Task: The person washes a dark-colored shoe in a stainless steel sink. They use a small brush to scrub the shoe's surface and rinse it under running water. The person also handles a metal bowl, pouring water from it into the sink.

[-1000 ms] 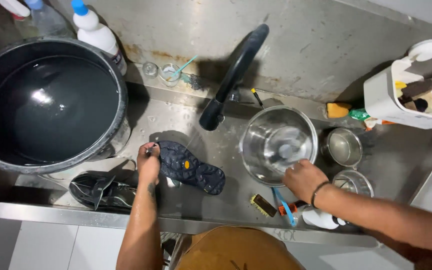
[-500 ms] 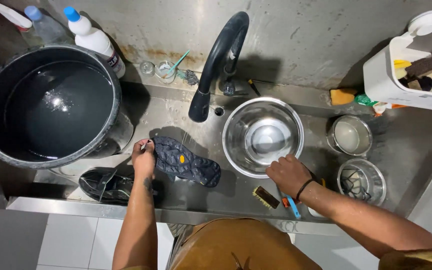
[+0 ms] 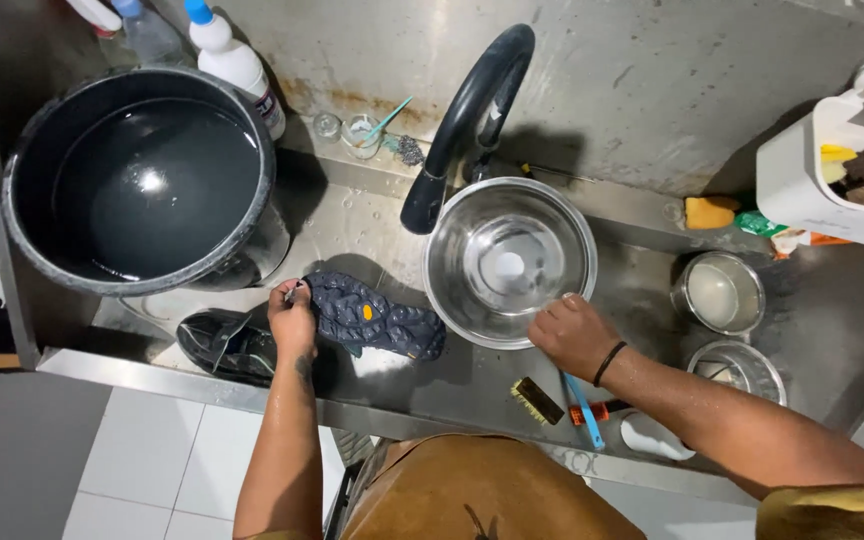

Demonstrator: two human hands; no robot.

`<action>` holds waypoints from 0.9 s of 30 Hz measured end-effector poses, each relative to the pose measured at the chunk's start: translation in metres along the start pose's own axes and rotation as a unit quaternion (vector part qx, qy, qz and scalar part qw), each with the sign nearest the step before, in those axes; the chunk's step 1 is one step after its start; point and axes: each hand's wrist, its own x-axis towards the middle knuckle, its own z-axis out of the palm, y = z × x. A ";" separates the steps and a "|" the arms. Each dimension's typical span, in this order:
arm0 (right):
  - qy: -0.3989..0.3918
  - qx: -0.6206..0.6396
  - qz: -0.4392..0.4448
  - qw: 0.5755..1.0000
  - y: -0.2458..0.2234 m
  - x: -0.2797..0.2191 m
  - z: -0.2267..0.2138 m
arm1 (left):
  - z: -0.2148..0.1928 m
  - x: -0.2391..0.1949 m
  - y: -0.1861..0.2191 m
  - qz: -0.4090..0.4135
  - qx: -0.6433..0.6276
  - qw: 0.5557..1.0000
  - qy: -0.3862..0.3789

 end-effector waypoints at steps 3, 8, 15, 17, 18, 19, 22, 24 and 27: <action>0.024 0.032 0.011 0.999 -0.003 -0.003 0.018 | -0.003 -0.004 0.003 0.000 -0.016 1.000 0.012; 0.025 0.073 0.060 0.995 -0.024 -0.021 0.068 | -0.011 -0.026 0.031 0.024 0.004 1.000 0.000; 0.015 0.127 0.114 0.985 -0.070 -0.028 0.156 | -0.027 0.016 0.055 0.137 0.078 0.987 -0.015; 0.021 0.147 0.121 0.982 -0.085 -0.020 0.176 | -0.034 0.011 0.088 0.206 0.183 0.960 -0.058; 0.021 0.149 0.119 0.981 -0.088 -0.010 0.175 | -0.031 0.002 0.105 0.205 0.184 0.960 -0.056; 0.022 0.171 0.117 0.978 -0.092 0.000 0.173 | -0.029 -0.008 0.121 0.220 0.205 0.951 -0.069; 0.031 0.190 0.111 0.975 -0.103 0.026 0.169 | -0.025 -0.018 0.137 0.300 0.214 0.925 -0.094; 0.038 0.187 0.109 0.976 -0.110 0.038 0.169 | -0.022 -0.014 0.134 0.364 0.200 0.903 -0.108; 0.039 0.204 0.103 0.973 -0.118 0.048 0.171 | -0.017 -0.007 0.126 0.468 0.209 0.854 -0.093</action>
